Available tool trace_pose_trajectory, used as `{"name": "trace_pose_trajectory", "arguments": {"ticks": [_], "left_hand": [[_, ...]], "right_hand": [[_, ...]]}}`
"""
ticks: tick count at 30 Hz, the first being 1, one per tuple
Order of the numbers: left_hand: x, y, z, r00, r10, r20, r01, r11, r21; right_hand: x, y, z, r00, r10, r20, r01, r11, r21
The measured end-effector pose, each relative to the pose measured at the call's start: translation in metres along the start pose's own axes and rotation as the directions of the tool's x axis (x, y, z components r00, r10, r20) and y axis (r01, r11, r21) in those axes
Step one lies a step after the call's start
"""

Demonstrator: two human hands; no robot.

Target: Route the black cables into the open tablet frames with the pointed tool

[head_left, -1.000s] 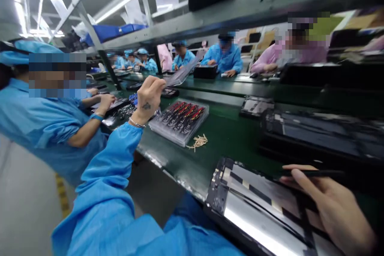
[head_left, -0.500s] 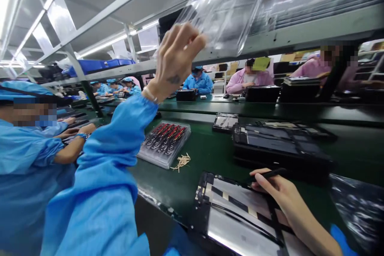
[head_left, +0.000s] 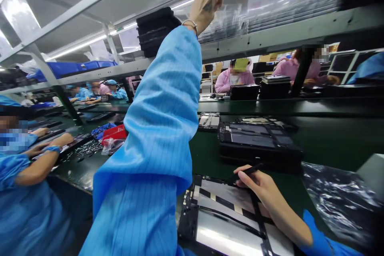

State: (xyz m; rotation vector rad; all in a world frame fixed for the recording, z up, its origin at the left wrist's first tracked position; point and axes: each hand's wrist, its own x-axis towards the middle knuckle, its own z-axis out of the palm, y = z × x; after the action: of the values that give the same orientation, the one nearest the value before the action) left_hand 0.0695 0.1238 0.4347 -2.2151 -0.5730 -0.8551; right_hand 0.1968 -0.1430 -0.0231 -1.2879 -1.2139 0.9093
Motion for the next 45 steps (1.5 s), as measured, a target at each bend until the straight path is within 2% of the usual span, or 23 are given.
{"name": "trace_pose_trajectory", "arguments": {"ticks": [2, 4, 9, 14, 20, 28, 32, 35, 37, 39, 40, 42, 45], "left_hand": [[0.002, -0.002, 0.008, 0.994, -0.087, -0.067, 0.088, 0.996, 0.013], [0.0, -0.003, 0.011, 0.987, -0.125, -0.097, 0.127, 0.992, 0.016], [-0.009, -0.008, 0.007, 0.986, -0.136, -0.091, 0.136, 0.991, -0.003], [-0.022, -0.011, -0.006, 0.993, -0.102, -0.056, 0.101, 0.995, -0.024], [-0.033, 0.0, -0.014, 0.997, -0.077, -0.03, 0.078, 0.996, 0.034], [-0.04, 0.006, -0.004, 0.989, -0.134, 0.069, 0.12, 0.977, 0.178], [-0.044, 0.011, -0.009, 0.986, -0.163, 0.042, 0.151, 0.966, 0.209], [-0.059, 0.025, -0.012, 0.986, -0.165, 0.018, 0.157, 0.964, 0.217], [-0.081, 0.038, 0.0, 0.991, -0.126, 0.053, 0.114, 0.975, 0.193], [-0.115, 0.052, 0.028, 0.979, -0.086, 0.182, 0.064, 0.99, 0.123], [-0.136, 0.059, 0.047, 0.958, -0.085, 0.275, 0.066, 0.995, 0.078], [-0.184, 0.069, 0.09, 0.872, -0.168, 0.46, 0.17, 0.985, 0.039], [-0.249, 0.074, 0.146, 0.678, -0.374, 0.633, 0.424, 0.902, 0.079]], "right_hand": [[0.0, 0.002, 0.0, 1.0, -0.011, 0.01, 0.011, 1.0, -0.005], [0.001, 0.005, -0.001, 0.999, -0.023, 0.022, 0.023, 1.0, -0.012], [0.002, 0.009, -0.002, 0.999, -0.024, 0.028, 0.025, 1.0, -0.018], [-0.001, 0.002, -0.001, 1.0, -0.013, 0.024, 0.013, 1.0, -0.016], [-0.003, -0.01, 0.001, 1.0, 0.008, 0.016, -0.008, 1.0, -0.023], [-0.001, -0.003, -0.002, 1.0, -0.002, 0.022, 0.004, 0.997, -0.08], [-0.002, -0.003, -0.002, 1.0, -0.012, 0.01, 0.012, 0.997, -0.076], [-0.004, -0.005, -0.002, 1.0, 0.015, -0.003, -0.015, 0.998, -0.068], [-0.005, -0.004, -0.003, 0.999, 0.034, -0.004, -0.035, 0.997, -0.066], [-0.005, -0.003, -0.004, 0.999, 0.039, -0.001, -0.039, 0.997, -0.072], [-0.006, -0.002, -0.004, 0.999, 0.035, 0.002, -0.035, 0.996, -0.08], [-0.006, -0.001, -0.005, 1.0, 0.026, 0.006, -0.025, 0.995, -0.097], [-0.007, -0.001, -0.006, 1.0, 0.008, 0.007, -0.008, 0.994, -0.113]]}}
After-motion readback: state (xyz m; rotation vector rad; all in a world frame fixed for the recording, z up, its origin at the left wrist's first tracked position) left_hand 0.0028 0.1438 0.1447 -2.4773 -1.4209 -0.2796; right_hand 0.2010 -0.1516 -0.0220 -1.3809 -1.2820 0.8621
